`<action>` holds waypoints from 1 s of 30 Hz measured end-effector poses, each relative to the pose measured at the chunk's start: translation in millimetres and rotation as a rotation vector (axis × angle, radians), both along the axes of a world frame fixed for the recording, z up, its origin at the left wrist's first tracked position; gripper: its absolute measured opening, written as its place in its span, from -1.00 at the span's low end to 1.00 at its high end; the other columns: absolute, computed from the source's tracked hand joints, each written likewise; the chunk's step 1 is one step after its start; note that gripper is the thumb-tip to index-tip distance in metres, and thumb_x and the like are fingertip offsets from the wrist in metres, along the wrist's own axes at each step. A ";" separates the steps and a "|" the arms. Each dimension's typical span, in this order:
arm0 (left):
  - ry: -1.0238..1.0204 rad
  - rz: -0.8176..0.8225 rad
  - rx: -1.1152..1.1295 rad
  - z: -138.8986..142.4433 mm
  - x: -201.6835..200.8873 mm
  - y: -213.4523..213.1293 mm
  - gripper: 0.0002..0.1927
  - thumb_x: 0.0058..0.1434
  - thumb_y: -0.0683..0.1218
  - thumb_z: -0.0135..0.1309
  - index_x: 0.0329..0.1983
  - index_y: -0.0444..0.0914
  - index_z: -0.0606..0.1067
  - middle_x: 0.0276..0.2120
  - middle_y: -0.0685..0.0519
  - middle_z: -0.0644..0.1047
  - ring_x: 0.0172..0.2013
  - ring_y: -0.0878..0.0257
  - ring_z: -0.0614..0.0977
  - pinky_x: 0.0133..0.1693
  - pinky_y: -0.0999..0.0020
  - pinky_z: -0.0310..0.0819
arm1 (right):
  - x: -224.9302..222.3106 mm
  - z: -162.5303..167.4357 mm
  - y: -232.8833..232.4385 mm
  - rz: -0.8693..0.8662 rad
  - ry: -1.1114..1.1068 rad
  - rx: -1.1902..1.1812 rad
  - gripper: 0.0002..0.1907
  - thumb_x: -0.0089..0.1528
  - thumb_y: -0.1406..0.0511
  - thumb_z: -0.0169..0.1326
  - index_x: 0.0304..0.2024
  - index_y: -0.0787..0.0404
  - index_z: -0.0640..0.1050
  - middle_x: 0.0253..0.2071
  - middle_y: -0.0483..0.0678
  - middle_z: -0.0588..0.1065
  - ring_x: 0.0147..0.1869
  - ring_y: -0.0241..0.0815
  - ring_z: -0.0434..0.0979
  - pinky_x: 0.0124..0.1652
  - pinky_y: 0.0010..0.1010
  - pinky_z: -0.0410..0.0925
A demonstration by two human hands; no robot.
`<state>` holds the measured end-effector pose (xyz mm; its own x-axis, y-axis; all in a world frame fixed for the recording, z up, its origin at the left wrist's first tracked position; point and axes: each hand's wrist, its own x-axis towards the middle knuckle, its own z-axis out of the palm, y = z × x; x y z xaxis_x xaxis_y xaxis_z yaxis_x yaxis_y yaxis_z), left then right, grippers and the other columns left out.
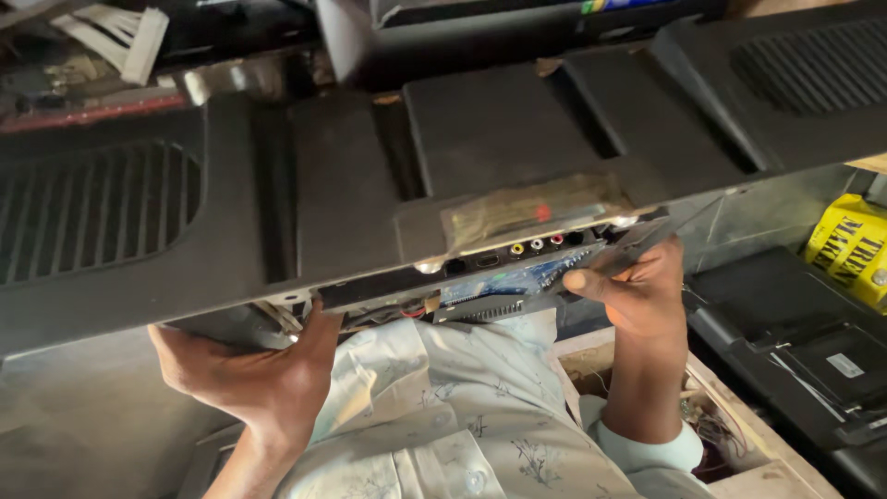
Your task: The person holds an opened television chassis on their lap and works on a blue circuit board inside it. They reposition the board, unplug and reroute internal wires, press connectors into place, and align the board against the chassis mounting points by hand.
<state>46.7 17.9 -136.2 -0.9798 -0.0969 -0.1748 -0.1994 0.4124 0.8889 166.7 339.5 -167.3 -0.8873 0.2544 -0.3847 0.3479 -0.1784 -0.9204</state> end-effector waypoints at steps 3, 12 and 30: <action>0.036 -0.019 -0.056 -3.8 3.3 -1.0 -0.29 0.05 -0.27 0.38 0.21 -0.45 0.27 0.00 -0.09 0.46 -0.06 0.21 0.53 0.04 0.36 0.44 | 2.8 -3.2 0.5 -0.047 -0.035 0.016 -0.80 0.06 0.50 0.41 -0.41 0.33 0.59 -0.33 -0.03 0.60 -0.30 -0.28 0.59 -0.23 -0.43 0.42; 0.228 -0.087 -0.191 -24.6 18.2 -12.4 -0.04 0.13 -0.27 0.44 0.41 -0.47 0.03 0.21 -0.16 0.30 0.21 0.12 0.40 0.32 0.28 0.28 | 3.9 -5.0 -3.2 -0.084 -0.030 -0.052 -0.65 0.08 0.54 0.41 -0.50 0.24 0.44 -0.49 -0.15 0.46 -0.40 -0.37 0.48 -0.36 -0.49 0.34; 0.130 -0.187 0.045 -15.9 -8.3 -14.5 -0.18 0.16 -0.28 0.53 0.31 -0.47 0.22 0.03 -0.04 0.40 -0.06 0.29 0.45 0.00 0.41 0.53 | -22.1 8.4 -8.5 0.019 -0.023 -0.064 -0.64 0.13 0.44 0.42 -0.05 0.38 0.61 -0.22 -0.06 0.60 -0.18 -0.34 0.57 -0.09 -0.49 0.43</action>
